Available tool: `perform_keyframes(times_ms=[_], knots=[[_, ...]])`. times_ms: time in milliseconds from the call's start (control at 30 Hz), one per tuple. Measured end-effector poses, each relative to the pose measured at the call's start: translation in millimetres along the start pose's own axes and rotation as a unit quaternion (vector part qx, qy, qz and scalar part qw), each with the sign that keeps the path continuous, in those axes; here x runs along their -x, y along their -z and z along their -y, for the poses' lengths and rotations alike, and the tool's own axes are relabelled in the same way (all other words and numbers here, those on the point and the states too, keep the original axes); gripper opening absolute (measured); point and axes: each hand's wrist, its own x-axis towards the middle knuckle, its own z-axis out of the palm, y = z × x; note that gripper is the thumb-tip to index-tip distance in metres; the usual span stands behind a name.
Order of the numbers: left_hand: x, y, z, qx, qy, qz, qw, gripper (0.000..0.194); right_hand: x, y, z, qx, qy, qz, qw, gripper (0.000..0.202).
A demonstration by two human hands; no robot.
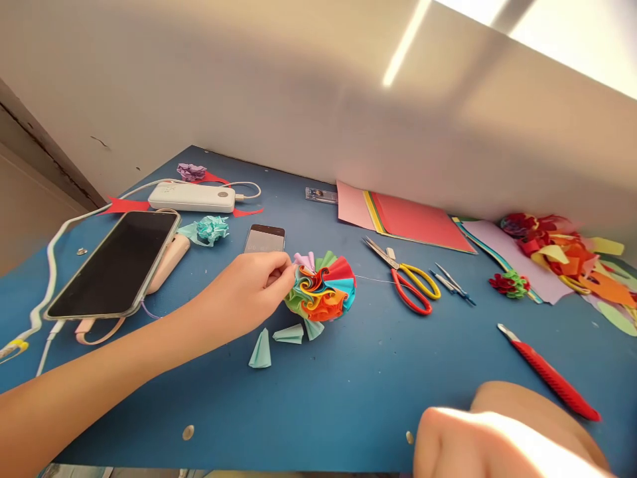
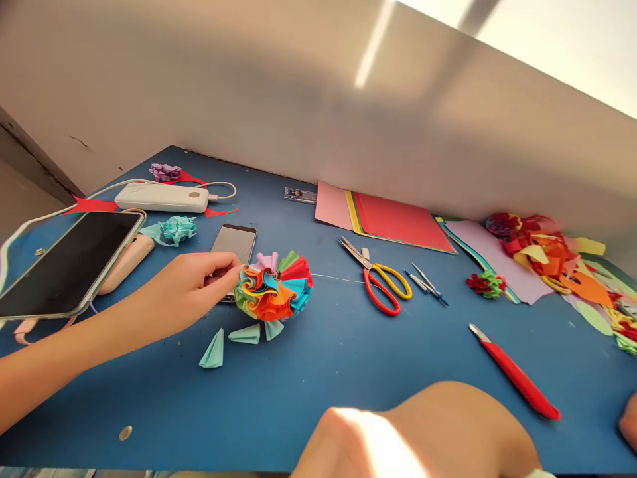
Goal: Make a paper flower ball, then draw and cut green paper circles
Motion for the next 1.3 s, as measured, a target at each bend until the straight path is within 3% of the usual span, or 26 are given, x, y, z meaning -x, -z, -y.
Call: perform_keyframes(times_ms=[200,333,467,567,667,733,800,867,967,1100,1200,1300], knots=[[-0.9,0.1,-2.1,0.009,0.005,-0.006,1.000,0.031,-25.6,-18.0,-12.6,0.024,0.053,-0.069,0.996,0.021],[-0.8,-0.6,-4.0,0.016,0.002,-0.031,0.999,0.030,-36.7,-30.0,-30.6,0.204,-0.015,-0.198,0.959,0.004],[-0.9,-3.4,-0.9,-0.006,-0.011,-0.033,0.999,0.028,-35.9,-34.3,-48.7,0.236,-0.044,-0.200,0.950,0.017],[-2.6,-6.4,6.2,-0.086,-0.092,-0.067,0.990,0.027,-32.7,-31.4,-53.9,0.193,-0.040,-0.152,0.969,0.012],[-4.5,-9.9,14.5,-0.184,-0.231,-0.123,0.947,0.023,-29.6,-25.1,-55.1,0.124,-0.042,-0.105,0.986,0.009],[-4.8,-12.1,17.8,-0.212,-0.287,-0.139,0.924,0.022,-28.1,-19.1,-57.1,0.073,-0.036,-0.132,0.988,0.012],[-4.4,-13.3,18.1,-0.217,-0.300,-0.143,0.918,0.022,-27.1,-12.9,-61.7,0.036,-0.046,-0.157,0.986,0.023],[-3.7,-12.7,15.9,-0.199,-0.285,-0.131,0.928,0.023,-26.2,-8.6,-69.5,0.034,-0.097,-0.117,0.988,0.049],[-3.1,-8.8,10.8,-0.100,-0.208,-0.074,0.970,0.029,-24.0,-9.2,-84.7,0.044,-0.171,0.001,0.984,0.085],[-1.8,-3.9,8.7,0.010,-0.064,-0.048,0.997,0.028,-15.9,-19.8,-100.0,0.004,-0.189,0.036,0.981,0.084],[2.2,-6.2,12.7,-0.105,-0.014,-0.030,0.994,0.019,-5.6,-29.9,-102.6,-0.028,-0.206,0.025,0.978,0.075],[7.7,-14.9,18.7,-0.217,-0.037,0.011,0.975,0.037,4.4,-40.8,-101.7,-0.029,-0.229,0.011,0.973,0.067]])
